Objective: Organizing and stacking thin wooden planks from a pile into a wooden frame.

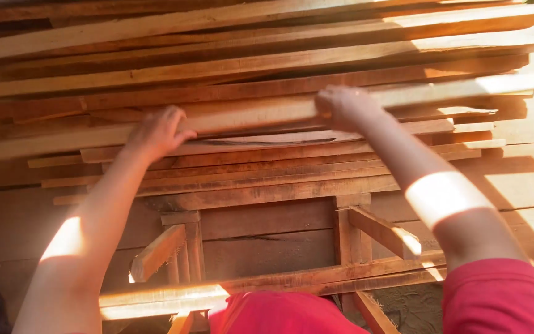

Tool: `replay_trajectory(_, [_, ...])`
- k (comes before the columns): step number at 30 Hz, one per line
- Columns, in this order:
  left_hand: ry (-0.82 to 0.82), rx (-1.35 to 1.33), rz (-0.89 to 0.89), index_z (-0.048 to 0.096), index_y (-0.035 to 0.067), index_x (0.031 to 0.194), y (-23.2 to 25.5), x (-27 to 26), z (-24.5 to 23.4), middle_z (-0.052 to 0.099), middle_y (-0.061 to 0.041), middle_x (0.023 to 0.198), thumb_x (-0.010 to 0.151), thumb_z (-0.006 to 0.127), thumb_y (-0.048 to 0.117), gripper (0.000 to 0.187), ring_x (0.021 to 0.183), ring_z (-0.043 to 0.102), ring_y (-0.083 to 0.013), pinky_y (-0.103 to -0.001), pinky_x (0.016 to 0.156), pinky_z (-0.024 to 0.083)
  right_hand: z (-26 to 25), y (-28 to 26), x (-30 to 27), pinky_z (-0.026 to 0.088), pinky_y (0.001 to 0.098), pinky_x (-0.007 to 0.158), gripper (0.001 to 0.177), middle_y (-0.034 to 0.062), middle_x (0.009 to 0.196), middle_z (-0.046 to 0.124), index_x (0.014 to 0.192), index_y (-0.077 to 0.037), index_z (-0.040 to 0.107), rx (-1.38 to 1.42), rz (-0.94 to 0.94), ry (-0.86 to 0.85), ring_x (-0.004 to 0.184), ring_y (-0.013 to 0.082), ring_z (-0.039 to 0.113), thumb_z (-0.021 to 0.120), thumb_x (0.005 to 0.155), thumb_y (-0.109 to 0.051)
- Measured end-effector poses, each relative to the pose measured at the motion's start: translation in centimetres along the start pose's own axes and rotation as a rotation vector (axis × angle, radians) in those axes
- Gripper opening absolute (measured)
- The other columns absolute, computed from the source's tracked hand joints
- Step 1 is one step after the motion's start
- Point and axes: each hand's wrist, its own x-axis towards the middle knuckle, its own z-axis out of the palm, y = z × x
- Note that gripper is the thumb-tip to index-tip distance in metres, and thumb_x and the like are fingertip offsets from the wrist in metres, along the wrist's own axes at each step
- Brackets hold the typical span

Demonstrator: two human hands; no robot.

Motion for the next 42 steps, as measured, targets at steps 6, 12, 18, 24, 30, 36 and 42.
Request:
replay_trajectory(6, [-0.327,-0.076,-0.068,0.059,0.014,0.121,5.5,-3.5,0.2,0.066,-0.008,0.115,0.098,0.058,0.056,0.048,0.115,0.068,-0.0298,-0.047,0.097,0.056,3.9,-3.4,-3.3,0.061,0.0427,0.083,0.058,-0.0035,0.102,0.074,0.103,-0.025,0.078,-0.22,0.153,-0.446,0.096,0.0228,0.075,0.071,0.072,-0.074])
replay_trajectory(12, [-0.162,-0.158,-0.177,0.069,0.017,0.111,6.3,-0.9,-4.3,0.071,-0.004,0.107,0.105,0.059,0.046,0.031,0.107,0.071,-0.0249,-0.045,0.096,0.054,2.1,-3.3,-1.1,0.06,0.043,0.084,0.041,0.0002,0.1,0.073,0.109,-0.022,0.077,-0.072,0.127,-0.173,0.101,0.0248,0.073,0.068,0.089,-0.056])
replay_trajectory(18, [0.038,-0.187,-0.283,0.06,0.008,0.136,0.4,5.2,-5.7,0.063,-0.013,0.133,0.102,0.067,0.04,0.047,0.127,0.058,-0.0353,-0.051,0.099,0.05,-0.4,0.6,5.2,0.051,0.0464,0.092,0.062,0.0061,0.123,0.064,0.132,-0.017,0.066,-0.136,0.142,0.257,0.112,0.0318,0.063,0.073,0.086,-0.059])
replay_trajectory(24, [0.03,0.064,-0.298,0.052,0.007,0.145,-1.4,11.1,-4.6,0.051,-0.011,0.149,0.083,0.079,0.059,0.085,0.132,0.049,-0.038,-0.063,0.104,0.043,-2.3,1.5,11.2,0.022,0.0516,0.119,0.117,0.0136,0.163,0.039,0.161,-0.005,0.035,-0.185,0.173,0.065,0.151,0.0349,0.027,0.063,0.078,-0.083])
replay_trajectory(30, [0.041,0.126,-0.31,0.045,0.007,0.152,-2.2,12.9,-3.1,0.043,-0.013,0.151,0.076,0.076,0.08,0.11,0.136,0.037,-0.0383,-0.064,0.103,0.041,-0.7,2.1,14.3,0.037,0.0462,0.104,0.114,0.0181,0.136,0.056,0.155,-0.006,0.049,-0.349,0.14,0.116,0.119,0.0364,0.052,0.069,0.076,-0.085])
replay_trajectory(36, [0.126,0.218,-0.28,0.055,0.006,0.139,-2.0,12.1,-2.6,0.049,-0.01,0.135,0.076,0.08,0.078,0.098,0.115,0.047,-0.0367,-0.054,0.094,0.046,-1.2,1.6,14.1,0.048,0.04,0.093,0.1,0.0113,0.121,0.06,0.139,-0.007,0.063,-0.373,0.104,0.156,0.105,0.0276,0.054,0.075,0.075,-0.083])
replay_trajectory(42, [0.173,0.192,-0.143,0.059,-0.001,0.137,-3.4,12.0,-1.4,0.062,-0.016,0.136,0.089,0.074,0.069,0.087,0.119,0.062,-0.0328,-0.055,0.12,0.022,-1.8,0.2,13.9,0.045,0.0431,0.108,0.088,0.0096,0.119,0.07,0.135,-0.004,0.06,-0.199,0.179,0.015,0.112,0.0249,0.065,0.081,0.079,-0.068])
